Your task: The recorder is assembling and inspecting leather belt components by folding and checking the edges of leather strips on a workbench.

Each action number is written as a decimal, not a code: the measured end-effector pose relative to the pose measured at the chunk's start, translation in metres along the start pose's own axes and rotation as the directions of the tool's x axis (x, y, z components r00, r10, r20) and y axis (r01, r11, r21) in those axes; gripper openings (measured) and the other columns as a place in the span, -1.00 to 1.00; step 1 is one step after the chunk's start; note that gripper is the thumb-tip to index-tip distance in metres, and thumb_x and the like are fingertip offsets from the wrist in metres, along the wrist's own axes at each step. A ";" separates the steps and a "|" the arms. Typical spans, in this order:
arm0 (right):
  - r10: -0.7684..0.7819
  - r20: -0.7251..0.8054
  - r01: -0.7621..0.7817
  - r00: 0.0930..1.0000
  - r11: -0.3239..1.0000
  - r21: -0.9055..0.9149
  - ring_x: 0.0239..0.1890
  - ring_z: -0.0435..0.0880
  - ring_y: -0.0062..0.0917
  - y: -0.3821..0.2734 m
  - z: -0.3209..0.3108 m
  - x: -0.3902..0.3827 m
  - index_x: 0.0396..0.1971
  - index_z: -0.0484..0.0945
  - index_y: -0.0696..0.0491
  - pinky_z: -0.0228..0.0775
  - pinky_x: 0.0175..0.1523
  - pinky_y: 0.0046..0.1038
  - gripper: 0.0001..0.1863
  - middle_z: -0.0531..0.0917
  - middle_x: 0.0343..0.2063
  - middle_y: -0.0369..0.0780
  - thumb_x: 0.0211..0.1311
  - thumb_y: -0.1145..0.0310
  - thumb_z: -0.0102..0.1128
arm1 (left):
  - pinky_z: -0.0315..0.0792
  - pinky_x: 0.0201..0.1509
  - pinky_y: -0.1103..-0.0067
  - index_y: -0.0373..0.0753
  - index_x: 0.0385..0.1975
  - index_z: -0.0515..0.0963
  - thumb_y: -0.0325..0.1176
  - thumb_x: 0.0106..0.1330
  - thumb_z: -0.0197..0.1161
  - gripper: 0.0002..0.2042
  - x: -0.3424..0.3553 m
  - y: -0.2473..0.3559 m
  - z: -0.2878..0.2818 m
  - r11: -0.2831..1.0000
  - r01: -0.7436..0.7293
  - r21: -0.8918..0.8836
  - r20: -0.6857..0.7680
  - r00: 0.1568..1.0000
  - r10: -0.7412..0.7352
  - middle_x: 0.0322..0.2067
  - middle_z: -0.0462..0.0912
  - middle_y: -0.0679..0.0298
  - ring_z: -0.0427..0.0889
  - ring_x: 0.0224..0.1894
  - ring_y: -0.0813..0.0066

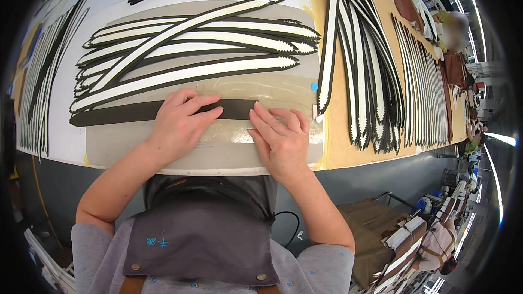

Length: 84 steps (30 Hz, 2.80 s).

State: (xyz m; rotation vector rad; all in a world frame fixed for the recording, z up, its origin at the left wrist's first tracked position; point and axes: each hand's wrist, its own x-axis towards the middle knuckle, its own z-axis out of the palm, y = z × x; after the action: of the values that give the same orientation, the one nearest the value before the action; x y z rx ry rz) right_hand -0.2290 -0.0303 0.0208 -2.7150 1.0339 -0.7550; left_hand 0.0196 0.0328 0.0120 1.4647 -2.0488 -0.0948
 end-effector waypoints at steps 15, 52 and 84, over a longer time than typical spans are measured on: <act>-0.051 0.142 0.059 0.988 0.997 -0.054 -0.11 0.63 -0.42 -0.001 -0.015 0.013 -0.03 0.74 0.03 0.37 0.26 -0.15 -0.64 0.76 0.05 -0.29 0.12 0.41 0.45 | 0.48 0.07 0.37 -0.14 -0.12 0.77 -0.48 0.18 0.37 -0.74 0.003 -0.003 -0.004 0.996 0.037 -0.078 0.035 0.999 -0.034 0.04 0.72 0.36 0.52 -0.05 0.20; 0.415 0.691 -0.689 0.592 0.706 0.165 -0.70 0.55 -0.65 0.030 -0.016 0.097 -0.63 0.49 0.13 0.34 -0.59 -0.55 -0.61 0.58 -0.73 -0.28 0.20 0.31 0.53 | 0.56 0.03 0.41 -0.22 -0.20 0.76 -0.48 0.16 0.45 -0.80 -0.011 -0.009 -0.014 0.980 0.108 -0.166 -0.004 0.994 -0.110 -0.08 0.73 0.32 0.58 -0.03 0.25; 0.415 0.717 -0.713 0.560 0.683 0.162 -0.70 0.56 -0.65 0.031 -0.016 0.098 -0.60 0.52 0.14 0.34 -0.57 -0.55 -0.62 0.59 -0.71 -0.29 0.21 0.28 0.53 | 0.51 0.05 0.39 -0.20 -0.08 0.74 -0.47 0.22 0.40 -0.74 -0.016 -0.015 -0.018 0.998 0.055 -0.042 0.019 0.998 -0.054 0.00 0.72 0.38 0.54 -0.09 0.21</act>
State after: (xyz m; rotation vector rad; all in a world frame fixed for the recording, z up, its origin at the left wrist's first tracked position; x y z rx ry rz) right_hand -0.1925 -0.1175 0.0652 -1.7874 1.2610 0.0808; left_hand 0.0445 0.0463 0.0134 1.4990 -2.0090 -0.1739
